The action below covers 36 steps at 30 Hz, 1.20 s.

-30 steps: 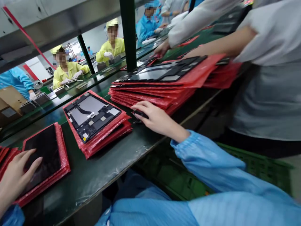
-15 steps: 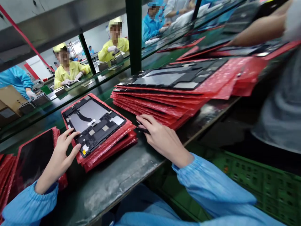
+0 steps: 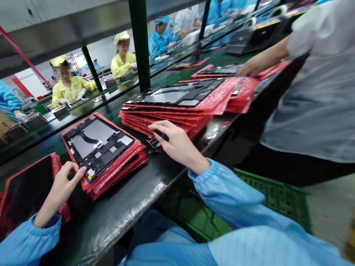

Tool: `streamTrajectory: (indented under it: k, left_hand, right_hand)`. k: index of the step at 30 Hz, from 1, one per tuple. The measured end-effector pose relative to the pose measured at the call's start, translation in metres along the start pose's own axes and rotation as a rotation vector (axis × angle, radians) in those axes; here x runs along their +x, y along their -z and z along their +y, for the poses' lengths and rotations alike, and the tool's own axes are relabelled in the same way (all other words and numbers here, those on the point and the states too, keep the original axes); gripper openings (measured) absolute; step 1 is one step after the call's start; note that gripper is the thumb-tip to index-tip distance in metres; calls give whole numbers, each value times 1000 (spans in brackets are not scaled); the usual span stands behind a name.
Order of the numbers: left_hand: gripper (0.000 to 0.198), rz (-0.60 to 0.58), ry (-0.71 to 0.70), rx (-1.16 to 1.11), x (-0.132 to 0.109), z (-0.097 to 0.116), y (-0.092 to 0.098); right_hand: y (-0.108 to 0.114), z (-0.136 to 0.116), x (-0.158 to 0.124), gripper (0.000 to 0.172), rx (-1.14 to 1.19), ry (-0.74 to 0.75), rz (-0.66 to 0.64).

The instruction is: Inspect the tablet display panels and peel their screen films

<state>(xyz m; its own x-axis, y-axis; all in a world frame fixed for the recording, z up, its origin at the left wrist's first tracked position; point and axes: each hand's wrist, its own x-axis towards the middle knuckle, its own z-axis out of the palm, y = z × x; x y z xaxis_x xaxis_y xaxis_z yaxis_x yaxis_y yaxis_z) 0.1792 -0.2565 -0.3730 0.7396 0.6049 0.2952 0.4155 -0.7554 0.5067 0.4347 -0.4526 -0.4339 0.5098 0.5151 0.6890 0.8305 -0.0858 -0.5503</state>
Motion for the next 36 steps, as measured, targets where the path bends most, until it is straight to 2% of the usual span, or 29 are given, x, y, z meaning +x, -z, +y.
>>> streamTrajectory:
  k: [5, 10, 15, 22, 25, 27, 30, 32, 34, 36]
  left_hand:
    - [35, -86, 41, -28, 4, 1, 5]
    - [35, -89, 48, -36, 2, 1, 4]
    - [34, -58, -42, -22, 0, -3, 0]
    - [34, -95, -48, -79, -3, -5, -3]
    - [35, -120, -18, -118, -4, -4, -3]
    - [35, -125, -7, -132, -5, -4, -2]
    - [36, -121, -7, -145, -5, -5, -3]
    - [37, -116, -13, -169, -5, -6, -3]
    - [41, -107, -14, -236, -2, -8, -1]
    - [52, -63, 43, -362, 2, -9, 7]
  right_hand:
    - [12, -20, 28, 30, 206, -33, -100]
    - [-12, -34, 39, 29, 174, 39, -266]
    - [-33, -41, 35, 24, 25, 2, -237]
    - [-34, -49, 43, 23, -26, -110, -239]
    - [-26, -62, 51, 21, 191, -313, -231]
    - [-21, -74, 55, 30, 467, -480, -287]
    - [-23, -90, 52, 42, 771, -625, -401]
    - [-28, -94, 47, 41, 860, -642, -339]
    - [-31, -92, 42, 36, 921, -623, -185]
    - [-28, -87, 39, 31, 963, -602, -67]
